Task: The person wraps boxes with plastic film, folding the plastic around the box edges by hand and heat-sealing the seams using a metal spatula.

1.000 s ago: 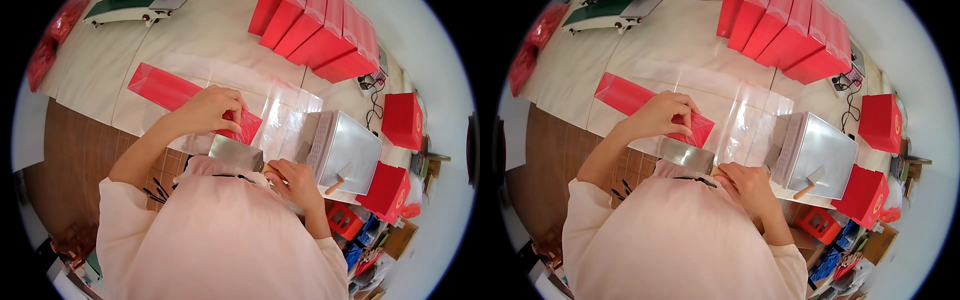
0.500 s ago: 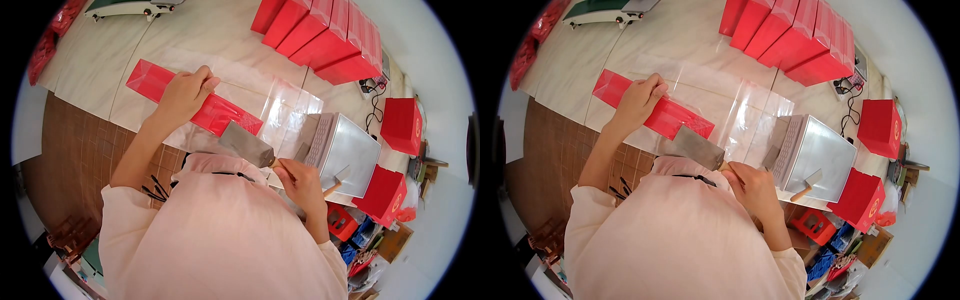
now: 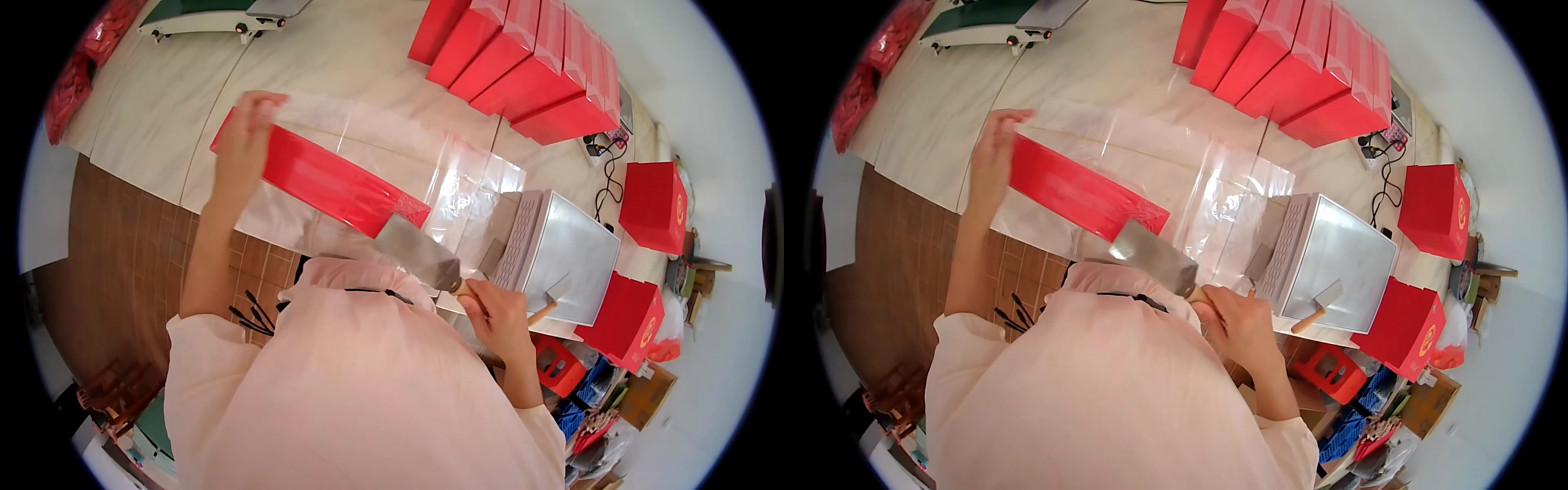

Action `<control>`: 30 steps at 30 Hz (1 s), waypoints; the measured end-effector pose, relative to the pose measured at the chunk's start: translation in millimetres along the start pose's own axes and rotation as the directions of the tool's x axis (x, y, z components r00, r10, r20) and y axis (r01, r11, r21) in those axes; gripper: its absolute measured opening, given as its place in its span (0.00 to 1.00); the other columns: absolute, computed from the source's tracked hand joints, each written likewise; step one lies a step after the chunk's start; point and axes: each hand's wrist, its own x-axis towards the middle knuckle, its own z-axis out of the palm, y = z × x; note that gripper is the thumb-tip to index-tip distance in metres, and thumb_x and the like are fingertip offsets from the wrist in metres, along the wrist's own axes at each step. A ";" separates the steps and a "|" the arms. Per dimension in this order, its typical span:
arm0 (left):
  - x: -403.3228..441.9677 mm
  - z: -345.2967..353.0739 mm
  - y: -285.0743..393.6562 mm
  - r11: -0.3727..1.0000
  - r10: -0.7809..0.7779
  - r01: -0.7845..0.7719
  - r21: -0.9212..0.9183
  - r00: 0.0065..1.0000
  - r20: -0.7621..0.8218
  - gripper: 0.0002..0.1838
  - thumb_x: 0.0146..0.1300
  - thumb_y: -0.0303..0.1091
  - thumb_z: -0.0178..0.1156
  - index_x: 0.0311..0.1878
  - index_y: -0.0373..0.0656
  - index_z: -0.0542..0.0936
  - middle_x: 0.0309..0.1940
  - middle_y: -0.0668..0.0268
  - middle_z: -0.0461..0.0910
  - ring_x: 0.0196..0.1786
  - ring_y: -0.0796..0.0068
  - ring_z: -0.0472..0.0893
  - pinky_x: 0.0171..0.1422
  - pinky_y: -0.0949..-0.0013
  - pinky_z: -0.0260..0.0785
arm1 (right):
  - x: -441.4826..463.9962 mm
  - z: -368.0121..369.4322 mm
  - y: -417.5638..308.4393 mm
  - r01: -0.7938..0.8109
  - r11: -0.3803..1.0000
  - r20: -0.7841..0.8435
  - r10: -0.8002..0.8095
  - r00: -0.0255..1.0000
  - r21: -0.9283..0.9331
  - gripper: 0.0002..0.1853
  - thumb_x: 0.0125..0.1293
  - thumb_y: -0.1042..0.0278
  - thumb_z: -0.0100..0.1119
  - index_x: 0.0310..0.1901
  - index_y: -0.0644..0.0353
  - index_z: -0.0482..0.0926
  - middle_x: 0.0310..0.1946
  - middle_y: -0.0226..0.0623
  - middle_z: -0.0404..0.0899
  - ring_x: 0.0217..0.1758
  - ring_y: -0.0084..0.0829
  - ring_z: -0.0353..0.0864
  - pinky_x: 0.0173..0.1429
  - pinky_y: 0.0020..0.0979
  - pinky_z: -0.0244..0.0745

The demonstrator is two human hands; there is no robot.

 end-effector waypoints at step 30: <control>20.3 13.0 -155.2 0.550 -0.211 -0.031 -0.835 0.962 -0.174 0.47 0.59 0.82 0.30 0.51 0.41 0.65 0.48 0.43 0.80 0.50 0.56 0.79 0.60 0.61 0.68 | 46.0 51.2 -46.3 -0.236 0.957 -0.156 0.210 0.965 -0.170 0.06 0.67 0.71 0.59 0.42 0.62 0.75 0.21 0.46 0.76 0.21 0.48 0.76 0.24 0.40 0.67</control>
